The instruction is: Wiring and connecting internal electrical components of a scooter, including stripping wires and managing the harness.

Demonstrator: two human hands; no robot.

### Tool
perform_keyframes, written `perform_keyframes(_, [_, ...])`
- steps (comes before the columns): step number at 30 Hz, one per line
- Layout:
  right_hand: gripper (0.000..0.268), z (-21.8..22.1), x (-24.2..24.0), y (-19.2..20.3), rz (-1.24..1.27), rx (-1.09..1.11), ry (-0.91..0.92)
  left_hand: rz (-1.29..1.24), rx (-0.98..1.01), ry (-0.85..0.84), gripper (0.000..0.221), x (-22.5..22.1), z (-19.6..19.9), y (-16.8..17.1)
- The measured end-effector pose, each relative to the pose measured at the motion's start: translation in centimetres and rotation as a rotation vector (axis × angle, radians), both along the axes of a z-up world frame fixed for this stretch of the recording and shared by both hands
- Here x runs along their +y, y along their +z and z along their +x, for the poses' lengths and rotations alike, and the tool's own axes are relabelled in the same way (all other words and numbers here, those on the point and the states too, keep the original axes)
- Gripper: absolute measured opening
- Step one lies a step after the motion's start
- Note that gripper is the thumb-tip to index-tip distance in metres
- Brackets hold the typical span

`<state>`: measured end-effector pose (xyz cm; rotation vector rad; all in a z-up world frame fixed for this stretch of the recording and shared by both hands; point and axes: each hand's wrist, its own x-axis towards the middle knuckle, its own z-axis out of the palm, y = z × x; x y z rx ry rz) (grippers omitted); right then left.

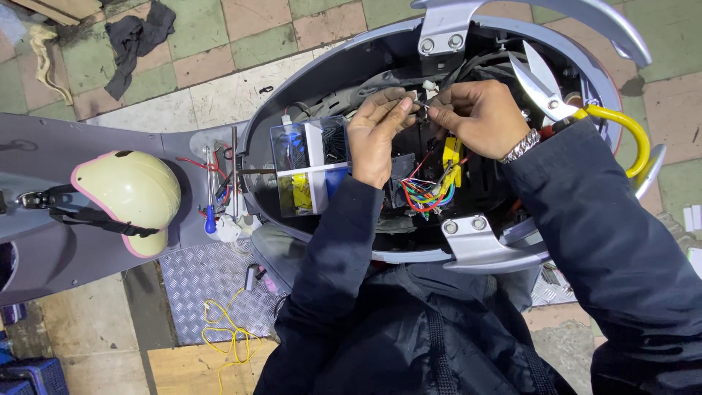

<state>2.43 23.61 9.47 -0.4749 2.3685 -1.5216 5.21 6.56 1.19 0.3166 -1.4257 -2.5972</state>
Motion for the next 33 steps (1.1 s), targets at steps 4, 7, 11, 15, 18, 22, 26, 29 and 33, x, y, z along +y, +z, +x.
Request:
perform_keyframes(4, [0.008, 0.0, 0.1, 0.3, 0.017, 0.017, 0.012, -0.062, 0.051, 0.014, 0.028, -0.1, 0.1, 0.5])
perform_keyframes(7, [0.010, -0.1, 0.2, -0.4, 0.011, 0.032, 0.015, -0.102, 0.068, 0.015, 0.028, 0.0, 0.0, 0.2])
perform_keyframes(11, [0.011, -0.3, 0.2, -0.9, -0.002, -0.018, 0.017, -0.206, 0.064, 0.051, 0.029, 0.3, -0.1, -0.3])
perform_keyframes(15, [0.037, -0.4, 0.4, 0.0, -0.032, -0.063, 0.045, -0.323, 0.059, 0.010, 0.034, 0.5, 0.0, 0.3])
perform_keyframes(18, [0.050, -1.1, 0.7, 0.9, -0.020, -0.270, 0.069, -0.286, 0.021, -0.032, 0.027, 0.4, 0.0, 1.0])
perform_keyframes(22, [0.052, -1.5, 1.4, 0.1, -0.056, -0.350, 0.079, -0.214, 0.044, -0.085, 0.024, 0.3, -0.7, -0.4])
perform_keyframes(26, [0.024, -1.8, 2.0, -2.7, 0.100, -0.209, 0.038, -0.202, 0.104, -0.070, 0.027, 0.7, -0.7, -0.2])
perform_keyframes(29, [0.020, -1.6, 2.0, -3.2, 0.198, -0.144, 0.010, -0.277, 0.121, -0.087, 0.027, 0.9, -0.4, 0.0])
perform_keyframes(33, [0.035, -1.2, 1.7, -1.7, 0.063, -0.227, 0.010, -0.374, 0.140, -0.124, 0.033, 1.2, -0.1, 0.1])
